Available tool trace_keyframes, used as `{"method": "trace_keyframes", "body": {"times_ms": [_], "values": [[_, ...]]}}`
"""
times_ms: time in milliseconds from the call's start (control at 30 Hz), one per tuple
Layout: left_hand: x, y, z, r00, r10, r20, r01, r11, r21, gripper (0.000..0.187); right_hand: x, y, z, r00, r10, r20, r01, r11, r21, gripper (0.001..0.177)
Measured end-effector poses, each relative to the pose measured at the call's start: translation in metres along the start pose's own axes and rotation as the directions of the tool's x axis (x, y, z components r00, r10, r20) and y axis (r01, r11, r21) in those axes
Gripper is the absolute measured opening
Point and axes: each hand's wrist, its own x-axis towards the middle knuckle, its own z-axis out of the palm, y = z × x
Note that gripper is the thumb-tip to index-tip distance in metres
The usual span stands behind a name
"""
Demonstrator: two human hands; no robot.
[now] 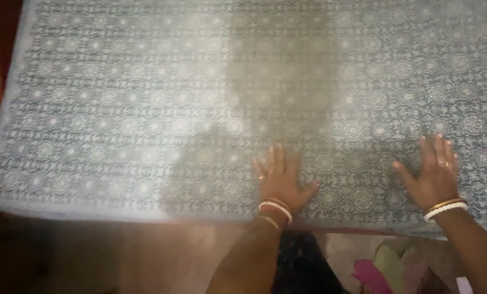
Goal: The person spreads a patterned bedsheet over a bed, smooths it out, and tucks the edges under the mattress. The person then places a floral pillow and a patterned bolster pillow at the head of the bed.
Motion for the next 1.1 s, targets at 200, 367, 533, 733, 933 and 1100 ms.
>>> {"method": "trace_keyframes", "body": {"times_ms": [200, 367, 533, 733, 933, 1100], "values": [[0.011, -0.003, 0.016, 1.0, -0.004, -0.026, 0.006, 0.999, 0.052, 0.092, -0.013, 0.04, 0.021, 0.986, 0.114, 0.122, -0.089, 0.978, -0.19, 0.102], [0.02, -0.006, 0.036, 0.999, -0.022, -0.046, 0.024, 0.999, 0.042, 0.09, -0.027, 0.045, 0.03, 0.983, 0.127, 0.136, -0.105, 0.982, -0.16, 0.097], [0.032, -0.01, 0.05, 0.996, -0.027, -0.088, 0.035, 0.995, 0.09, 0.084, -0.017, 0.037, 0.032, 0.991, 0.119, 0.059, -0.108, 0.981, -0.164, 0.094], [0.038, -0.016, 0.068, 0.995, -0.027, -0.094, 0.042, 0.987, 0.158, 0.087, -0.013, 0.037, 0.029, 0.978, 0.185, 0.1, -0.163, 0.967, -0.194, 0.092], [0.044, -0.026, 0.084, 0.987, 0.025, -0.158, 0.005, 0.982, 0.187, 0.09, -0.006, 0.038, 0.029, 0.975, 0.193, 0.113, -0.166, 0.962, -0.216, 0.093], [0.045, -0.027, 0.091, 0.995, -0.089, -0.053, 0.099, 0.966, 0.237, 0.097, -0.008, 0.039, 0.026, 0.982, 0.167, 0.082, -0.152, 0.975, -0.164, 0.092]]}}
